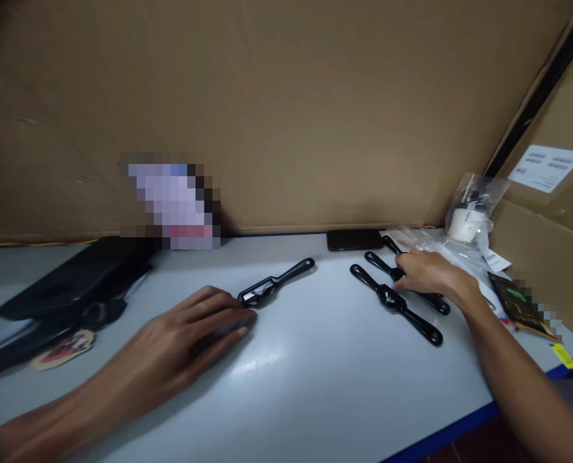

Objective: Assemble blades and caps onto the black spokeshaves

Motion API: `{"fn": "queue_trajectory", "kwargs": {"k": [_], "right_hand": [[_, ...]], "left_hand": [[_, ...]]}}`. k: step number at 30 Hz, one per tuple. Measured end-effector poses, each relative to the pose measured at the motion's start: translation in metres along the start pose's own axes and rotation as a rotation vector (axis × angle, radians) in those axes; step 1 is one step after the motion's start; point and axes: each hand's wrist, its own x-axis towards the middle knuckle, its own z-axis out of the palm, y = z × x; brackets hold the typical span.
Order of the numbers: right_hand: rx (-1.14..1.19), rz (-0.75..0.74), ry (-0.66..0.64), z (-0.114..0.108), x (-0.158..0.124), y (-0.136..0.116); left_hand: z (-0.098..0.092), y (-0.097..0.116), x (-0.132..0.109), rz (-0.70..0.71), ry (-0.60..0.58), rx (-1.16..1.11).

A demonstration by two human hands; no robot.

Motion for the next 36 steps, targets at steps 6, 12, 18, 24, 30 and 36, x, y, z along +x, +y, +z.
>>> {"fn": "queue_trajectory", "kwargs": {"k": [6,12,18,24,30,36], "right_hand": [[-0.012,-0.015,0.002,0.002,0.004,0.002],[-0.048,0.004,0.058,-0.002,0.005,-0.012],[-0.058,0.047,0.121,-0.011,0.003,-0.014],[-0.024,-0.039,0.320,-0.021,-0.015,-0.037],[0.056,-0.469,0.241,-0.008,-0.043,-0.095],[0.142,-0.701,0.294,0.014,-0.047,-0.128]], "left_hand": [[0.003,-0.001,-0.001,-0.021,0.015,0.037],[0.012,-0.015,-0.001,-0.035,0.063,0.051],[0.021,-0.021,0.001,-0.034,-0.004,0.093],[0.014,-0.012,0.003,-0.043,0.050,0.046],[0.006,0.000,0.000,-0.022,0.142,-0.096],[0.001,0.030,-0.007,0.119,-0.024,-0.125]]}}
